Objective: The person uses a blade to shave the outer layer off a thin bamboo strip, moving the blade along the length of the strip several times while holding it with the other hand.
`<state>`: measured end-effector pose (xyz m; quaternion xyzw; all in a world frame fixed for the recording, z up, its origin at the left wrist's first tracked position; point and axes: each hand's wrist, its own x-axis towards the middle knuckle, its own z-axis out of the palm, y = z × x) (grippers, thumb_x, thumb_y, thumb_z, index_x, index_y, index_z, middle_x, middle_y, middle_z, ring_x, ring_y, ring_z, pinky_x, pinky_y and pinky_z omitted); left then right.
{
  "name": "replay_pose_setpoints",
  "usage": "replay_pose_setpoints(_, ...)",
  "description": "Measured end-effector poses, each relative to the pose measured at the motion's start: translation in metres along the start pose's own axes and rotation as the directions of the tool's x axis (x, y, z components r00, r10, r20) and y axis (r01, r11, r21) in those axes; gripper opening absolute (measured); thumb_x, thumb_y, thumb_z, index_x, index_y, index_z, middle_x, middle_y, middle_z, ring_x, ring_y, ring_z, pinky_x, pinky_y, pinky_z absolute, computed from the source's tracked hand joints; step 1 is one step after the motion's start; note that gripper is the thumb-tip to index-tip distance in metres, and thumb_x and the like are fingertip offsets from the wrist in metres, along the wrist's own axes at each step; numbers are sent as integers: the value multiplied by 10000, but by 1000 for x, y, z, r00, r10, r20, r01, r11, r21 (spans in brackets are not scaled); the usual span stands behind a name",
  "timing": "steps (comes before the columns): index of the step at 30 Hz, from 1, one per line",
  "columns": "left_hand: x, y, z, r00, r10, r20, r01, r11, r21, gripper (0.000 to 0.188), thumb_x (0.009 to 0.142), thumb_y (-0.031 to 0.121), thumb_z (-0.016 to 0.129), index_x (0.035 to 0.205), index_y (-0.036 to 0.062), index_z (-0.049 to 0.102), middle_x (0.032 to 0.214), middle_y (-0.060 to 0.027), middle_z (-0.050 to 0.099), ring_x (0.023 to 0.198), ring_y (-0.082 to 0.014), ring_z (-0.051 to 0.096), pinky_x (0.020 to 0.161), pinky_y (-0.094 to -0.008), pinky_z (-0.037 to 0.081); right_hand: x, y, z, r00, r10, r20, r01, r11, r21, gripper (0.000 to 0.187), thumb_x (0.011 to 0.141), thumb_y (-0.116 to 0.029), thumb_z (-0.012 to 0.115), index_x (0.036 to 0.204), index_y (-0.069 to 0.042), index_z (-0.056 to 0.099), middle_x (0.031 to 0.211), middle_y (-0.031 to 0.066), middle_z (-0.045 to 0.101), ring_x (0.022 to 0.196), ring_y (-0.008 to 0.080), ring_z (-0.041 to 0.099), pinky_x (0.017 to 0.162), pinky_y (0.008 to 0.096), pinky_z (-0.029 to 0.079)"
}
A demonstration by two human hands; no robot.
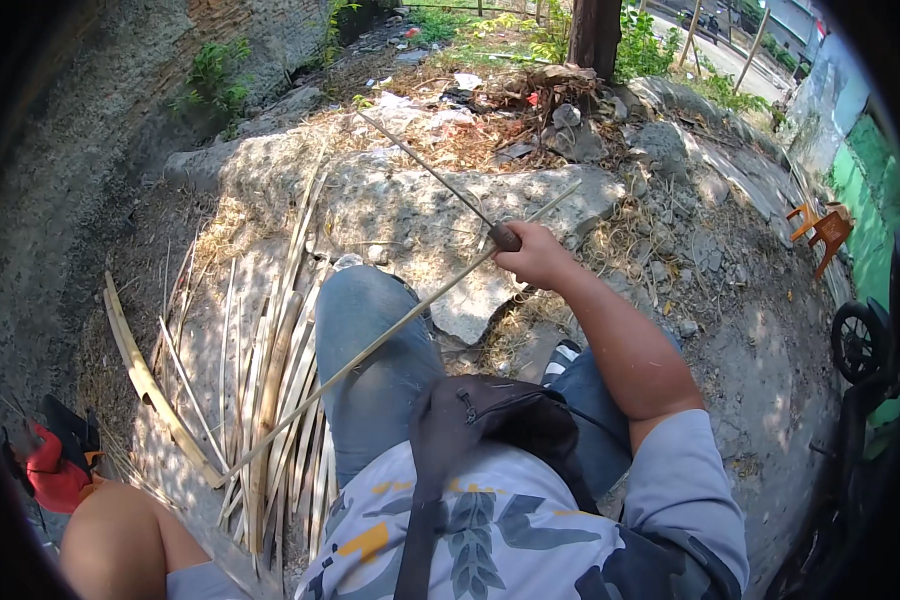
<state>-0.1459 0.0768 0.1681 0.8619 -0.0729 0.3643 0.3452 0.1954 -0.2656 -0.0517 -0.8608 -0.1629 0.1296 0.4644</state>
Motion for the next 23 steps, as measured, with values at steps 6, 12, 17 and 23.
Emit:
replay_pose_setpoints(6,2,3,-1,1000,10,-13,-10,1000,27,925,820,673,689,1411,-3,466,1309,-161,574,1181,-328,561,1027,-457,423,0,-7,0,999,-34,12,34,999,-9,398,775,-243,728,1099,-16,686,820,125,697,680,202,688,628,370,552)
replay_pose_setpoints(12,19,13,5,987,123,-107,-131,989,-72,946,805,684,708,1408,-3,465,1297,-161,580,1166,-325,569,1019,-451,428,2,-4,-8,1000,-9,-15,10,1000,29,369,748,-210,687,1068,-26,694,801,136,691,690,224,693,632,390,540)
replay_pose_setpoints(17,0,-32,84,893,-228,389,65,919,389,908,837,569,759,1437,-34,443,1306,-208,570,1235,-356,555,1087,-458,397,-1,-9,-11,998,-48,-43,48,999,-8,440,725,-285,699,1092,-43,700,859,171,705,783,308,694,715,423,536)
replay_pose_setpoints(23,-79,-95,119,389,-824,411,544,566,619,563,875,332,783,1334,77,579,1332,-270,611,1211,-366,630,982,-440,508,-1,-21,-10,975,-201,-98,188,974,-128,438,736,-300,709,1100,-58,706,961,204,712,932,351,697,804,438,537)
